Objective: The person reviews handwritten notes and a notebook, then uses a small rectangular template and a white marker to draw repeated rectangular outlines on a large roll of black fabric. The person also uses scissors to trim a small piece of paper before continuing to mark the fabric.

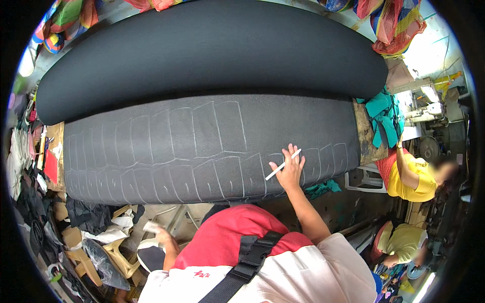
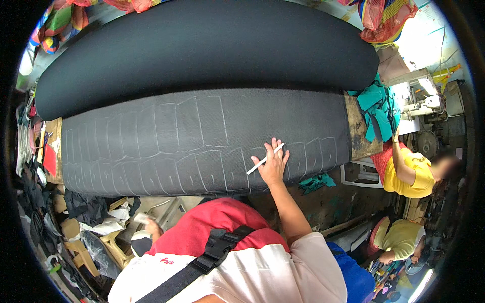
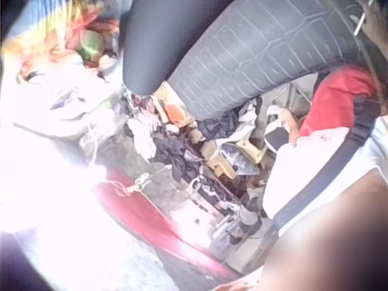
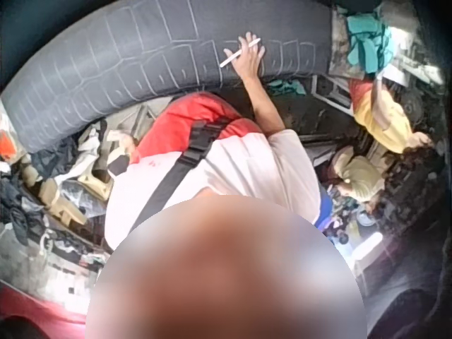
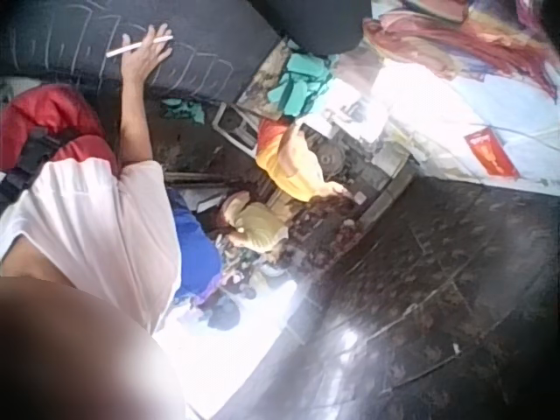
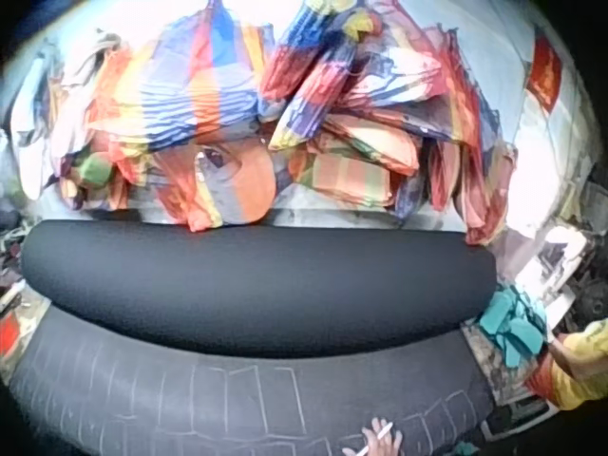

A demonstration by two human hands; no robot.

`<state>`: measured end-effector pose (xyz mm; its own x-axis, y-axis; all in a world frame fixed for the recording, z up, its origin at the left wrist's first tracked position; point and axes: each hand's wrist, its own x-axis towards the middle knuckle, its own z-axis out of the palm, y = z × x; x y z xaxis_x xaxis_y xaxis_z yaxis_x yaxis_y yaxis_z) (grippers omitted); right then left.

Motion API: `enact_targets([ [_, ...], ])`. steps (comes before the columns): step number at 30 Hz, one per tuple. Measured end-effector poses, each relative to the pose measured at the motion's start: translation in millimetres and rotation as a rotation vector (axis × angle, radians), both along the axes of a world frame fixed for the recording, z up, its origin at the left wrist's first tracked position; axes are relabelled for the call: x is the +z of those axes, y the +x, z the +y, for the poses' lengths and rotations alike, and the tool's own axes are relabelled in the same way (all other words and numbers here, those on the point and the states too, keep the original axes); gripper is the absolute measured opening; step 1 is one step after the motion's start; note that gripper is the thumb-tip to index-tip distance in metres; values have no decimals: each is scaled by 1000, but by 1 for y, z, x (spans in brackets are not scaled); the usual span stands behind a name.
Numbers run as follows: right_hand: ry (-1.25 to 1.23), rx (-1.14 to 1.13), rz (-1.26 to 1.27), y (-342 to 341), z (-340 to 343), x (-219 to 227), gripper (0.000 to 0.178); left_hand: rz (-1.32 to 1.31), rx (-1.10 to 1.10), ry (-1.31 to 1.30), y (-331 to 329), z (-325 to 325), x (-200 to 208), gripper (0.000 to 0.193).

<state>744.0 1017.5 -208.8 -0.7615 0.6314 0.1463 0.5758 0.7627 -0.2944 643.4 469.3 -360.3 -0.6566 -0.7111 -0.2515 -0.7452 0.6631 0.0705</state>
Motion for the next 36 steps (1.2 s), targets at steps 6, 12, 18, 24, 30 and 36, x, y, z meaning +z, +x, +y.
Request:
enact_targets([
  [6,-227,-46,92,-2,-2,31,47,716,-197,124,-84,19,128,34],
  [12,-1033,355,458,-62,-11,71,51,-23,-1031,1246,-118,263,218,27],
  [18,-1147,233,424,-79,38,59,26,306,-1331,968,-89,413,231,46],
  [24,-1112,178,340,-86,86,1,22,453,-1986,956,-34,433,183,39],
  [30,-641,231,364,-94,82,14,18,179,-2082,507,-23,442,156,71],
  [36,-1135,-29,422,-101,89,44,38,171,-2064,474,-22,438,155,72],
])
